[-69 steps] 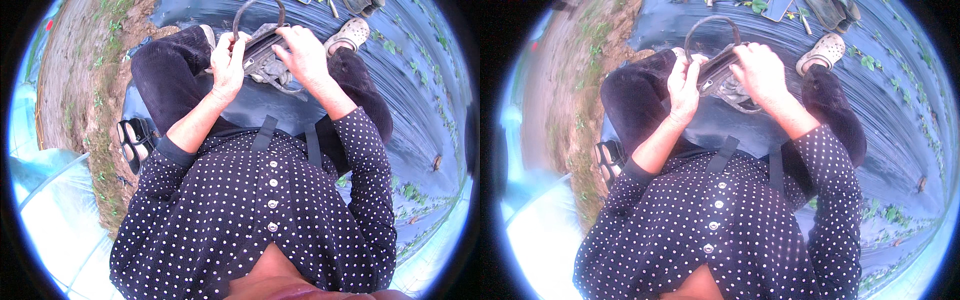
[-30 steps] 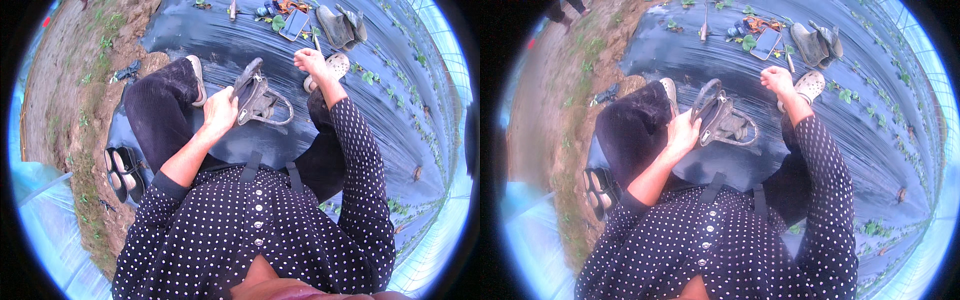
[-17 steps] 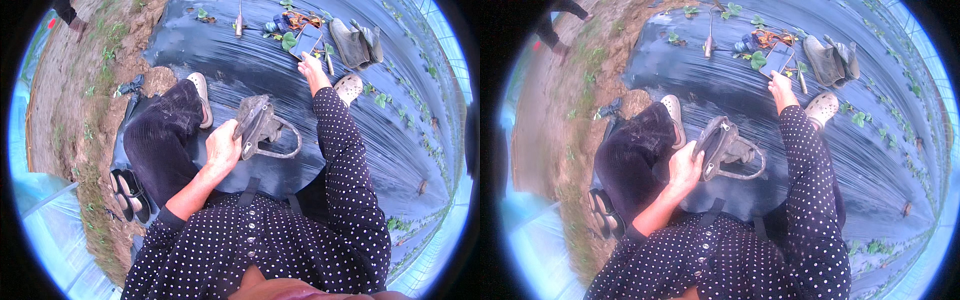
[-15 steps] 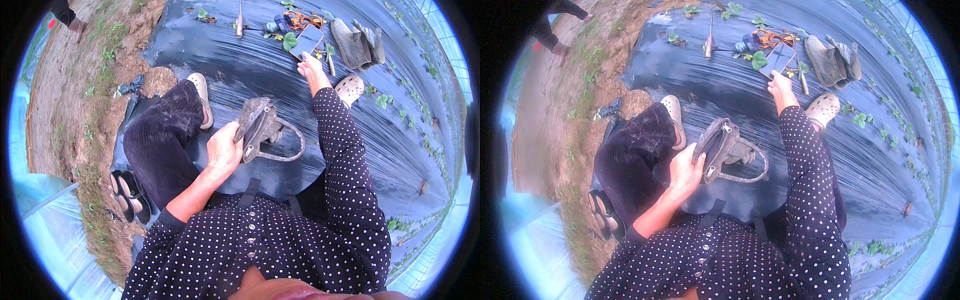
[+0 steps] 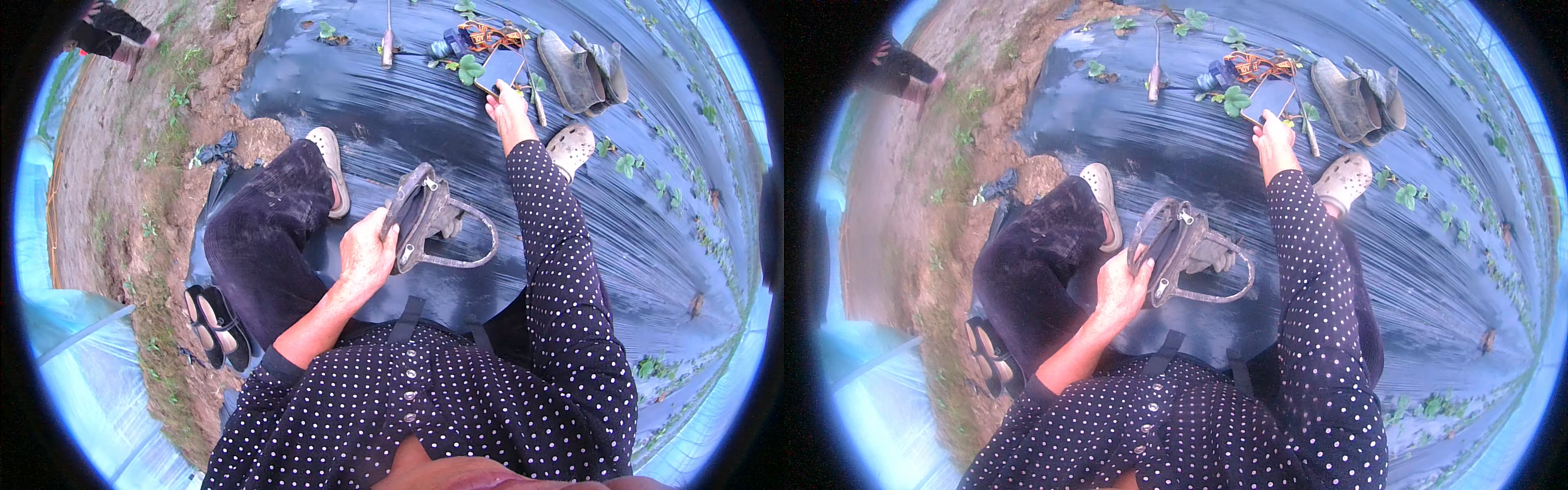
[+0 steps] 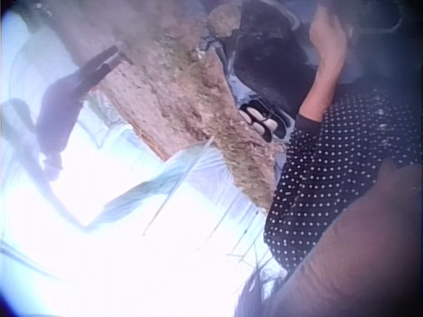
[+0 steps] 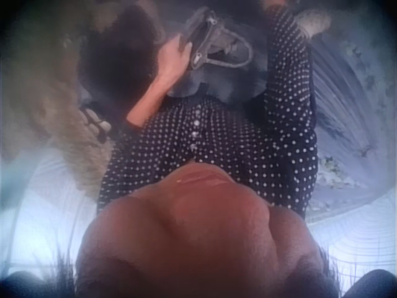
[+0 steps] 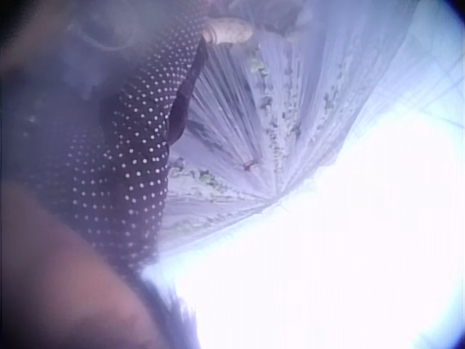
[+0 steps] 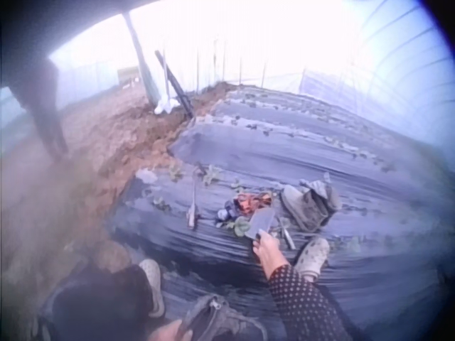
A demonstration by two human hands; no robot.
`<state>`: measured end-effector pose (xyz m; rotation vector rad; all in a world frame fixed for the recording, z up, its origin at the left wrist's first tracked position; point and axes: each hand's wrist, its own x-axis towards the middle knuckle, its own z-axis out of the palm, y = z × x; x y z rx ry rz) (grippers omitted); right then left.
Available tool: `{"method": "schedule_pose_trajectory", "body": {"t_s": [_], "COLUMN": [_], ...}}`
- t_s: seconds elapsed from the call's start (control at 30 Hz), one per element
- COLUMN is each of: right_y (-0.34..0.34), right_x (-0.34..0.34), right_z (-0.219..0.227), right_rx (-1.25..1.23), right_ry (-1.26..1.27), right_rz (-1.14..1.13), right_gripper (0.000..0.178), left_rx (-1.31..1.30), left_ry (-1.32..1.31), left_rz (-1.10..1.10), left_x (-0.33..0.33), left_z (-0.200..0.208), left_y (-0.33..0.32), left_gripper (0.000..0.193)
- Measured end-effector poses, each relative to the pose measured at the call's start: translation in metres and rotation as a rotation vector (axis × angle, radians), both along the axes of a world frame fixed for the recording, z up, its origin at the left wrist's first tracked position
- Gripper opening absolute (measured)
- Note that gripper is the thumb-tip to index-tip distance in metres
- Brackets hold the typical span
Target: The person sits on the ground in a greenhouse and repairs a pair of gray gloves by hand, manipulating the fabric and stitching. They also briefly handle a small handbag and place it on the ground.
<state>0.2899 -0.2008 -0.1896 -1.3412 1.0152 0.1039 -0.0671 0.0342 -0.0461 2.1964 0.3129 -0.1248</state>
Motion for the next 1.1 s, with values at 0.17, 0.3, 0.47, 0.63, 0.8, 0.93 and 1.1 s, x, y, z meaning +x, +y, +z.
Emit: {"method": "schedule_pose_trajectory", "body": {"t_s": [0.17, 0.3, 0.47, 0.63, 0.8, 0.93, 1.1], "right_y": [-0.014, -0.029, -0.037, -0.023, 0.006, 0.009, 0.017], "right_x": [0.007, -0.028, -0.127, -0.228, -0.273, -0.265, -0.268], "right_z": [0.039, 0.094, 0.183, 0.238, 0.218, 0.201, 0.184], "right_rx": [0.305, 0.332, 0.192, 0.207, 0.208, 0.159, 0.164], "right_ry": [-0.195, -0.259, -0.211, -0.119, 0.004, 0.004, -0.004], "right_rz": [0.106, 0.375, 0.769, 1.056, 1.182, 1.221, 1.220], "right_gripper": [0.015, 0.019, 0.019, 0.021, 0.025, 0.021, 0.025], "left_rx": [-0.023, -0.035, 0.008, 0.054, 0.206, 0.330, 0.358], "left_ry": [-0.014, -0.054, -0.071, -0.096, -0.234, -0.294, -0.364], "left_rz": [0.003, 0.071, 0.111, 0.141, 0.059, -0.045, -0.135], "left_x": [0.004, 0.007, 0.008, 0.011, 0.007, 0.006, 0.003], "left_z": [-0.006, -0.014, -0.020, -0.030, -0.039, -0.037, -0.031], "left_y": [0.003, 0.006, 0.014, 0.017, 0.016, 0.014, 0.004], "left_gripper": [0.021, 0.025, 0.026, 0.020, 0.011, 0.011, 0.024]}}
